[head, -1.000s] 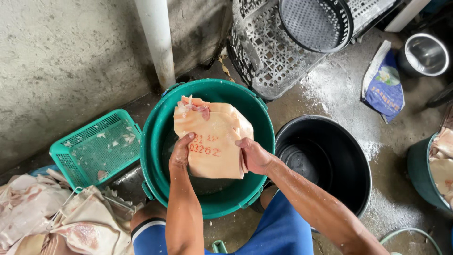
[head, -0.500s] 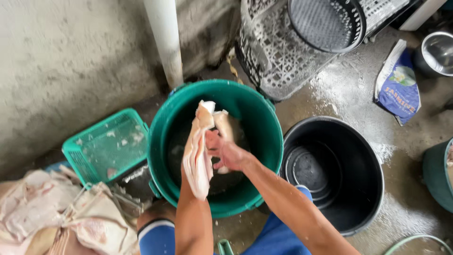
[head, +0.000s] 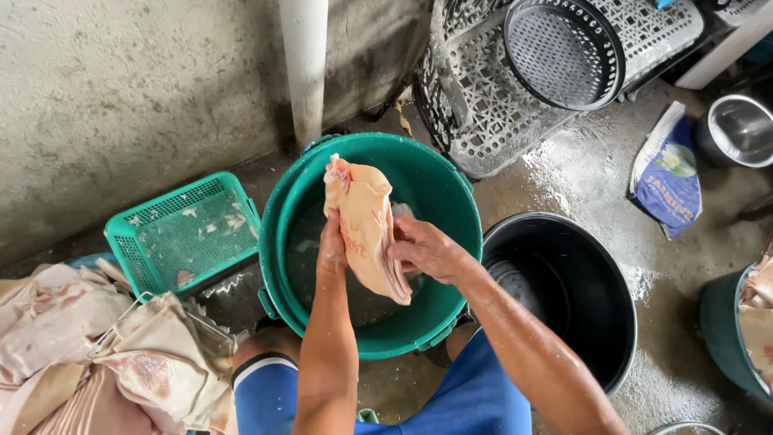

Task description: The person washes animal skins by hand in a bucket of water, scrubbing them individually and moving them into a second bucket before pouring the water out.

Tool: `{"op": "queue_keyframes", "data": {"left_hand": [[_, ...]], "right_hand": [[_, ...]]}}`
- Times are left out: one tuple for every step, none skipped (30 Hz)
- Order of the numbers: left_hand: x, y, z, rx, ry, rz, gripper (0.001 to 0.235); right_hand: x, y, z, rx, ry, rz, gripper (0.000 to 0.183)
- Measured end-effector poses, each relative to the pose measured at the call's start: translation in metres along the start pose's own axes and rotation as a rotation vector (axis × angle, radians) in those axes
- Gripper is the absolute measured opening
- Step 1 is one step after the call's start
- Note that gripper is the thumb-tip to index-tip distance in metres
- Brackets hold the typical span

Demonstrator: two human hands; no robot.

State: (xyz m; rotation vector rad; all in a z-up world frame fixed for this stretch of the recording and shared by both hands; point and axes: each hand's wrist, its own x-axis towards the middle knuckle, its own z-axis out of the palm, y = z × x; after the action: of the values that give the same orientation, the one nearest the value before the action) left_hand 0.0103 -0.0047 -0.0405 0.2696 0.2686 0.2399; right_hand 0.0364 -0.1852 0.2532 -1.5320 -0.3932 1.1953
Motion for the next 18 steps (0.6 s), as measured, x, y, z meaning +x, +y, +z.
{"op": "queue_keyframes", "data": {"left_hand": [[0.0, -0.002, 0.002, -0.004, -0.059, -0.004, 0.071], [0.001, -0.005, 0.004, -0.015, -0.117, 0.003, 0.072], [0.004, -0.007, 0.007, -0.025, -0.176, 0.01, 0.073], [-0.005, -0.011, 0.005, -0.028, -0.146, -0.017, 0.073], [-0.011, -0.015, 0.005, -0.031, -0.116, -0.043, 0.072], [-0.005, -0.013, 0.009, -0.03, -0.107, -0.069, 0.072], [-0.004, -0.013, 0.013, -0.016, -0.084, -0.068, 0.072], [-0.006, -0.011, 0.016, -0.007, -0.053, -0.062, 0.071], [-0.007, -0.009, 0.019, 0.001, -0.022, -0.056, 0.071], [-0.005, -0.008, 0.026, 0.016, 0.001, -0.045, 0.07], [-0.003, -0.005, 0.031, 0.03, 0.024, -0.035, 0.069], [-0.007, -0.007, 0.032, 0.047, 0.056, -0.036, 0.068], [-0.013, -0.007, 0.032, 0.039, 0.064, -0.044, 0.068], [-0.013, -0.006, 0.035, 0.034, 0.064, -0.05, 0.067], [-0.013, -0.006, 0.039, 0.029, 0.063, -0.057, 0.067], [-0.014, -0.004, 0.04, 0.041, 0.056, -0.04, 0.067], [-0.014, -0.003, 0.04, 0.054, 0.049, -0.022, 0.067], [-0.016, -0.002, 0.041, 0.069, 0.043, -0.006, 0.067]], "right_hand": [[-0.006, -0.006, 0.002, -0.08, -0.013, -0.069, 0.064], [-0.009, -0.013, 0.002, -0.171, -0.034, -0.135, 0.067], [-0.009, -0.021, 0.002, -0.261, -0.055, -0.202, 0.071], [-0.015, -0.022, 0.006, -0.226, -0.068, -0.151, 0.071], [-0.018, -0.026, 0.007, -0.191, -0.08, -0.1, 0.072], [-0.016, -0.032, 0.006, -0.164, -0.083, -0.065, 0.072], [-0.018, -0.035, 0.008, -0.18, -0.041, -0.07, 0.073], [-0.017, -0.038, 0.011, -0.198, -0.009, -0.067, 0.074], [-0.018, -0.04, 0.013, -0.215, 0.024, -0.064, 0.074], [-0.017, -0.045, 0.013, -0.386, 0.089, -0.054, 0.072], [-0.015, -0.049, 0.014, -0.555, 0.154, -0.045, 0.071], [-0.017, -0.046, 0.017, -0.714, 0.223, -0.026, 0.069], [-0.016, -0.043, 0.018, -0.734, 0.226, 0.012, 0.065], [-0.016, -0.044, 0.017, -0.754, 0.236, 0.043, 0.061], [-0.017, -0.044, 0.015, -0.774, 0.246, 0.074, 0.057], [-0.015, -0.043, 0.014, -0.788, 0.246, 0.071, 0.057], [-0.015, -0.042, 0.011, -0.801, 0.245, 0.067, 0.057], [-0.014, -0.041, 0.01, -0.812, 0.245, 0.064, 0.057]]}}
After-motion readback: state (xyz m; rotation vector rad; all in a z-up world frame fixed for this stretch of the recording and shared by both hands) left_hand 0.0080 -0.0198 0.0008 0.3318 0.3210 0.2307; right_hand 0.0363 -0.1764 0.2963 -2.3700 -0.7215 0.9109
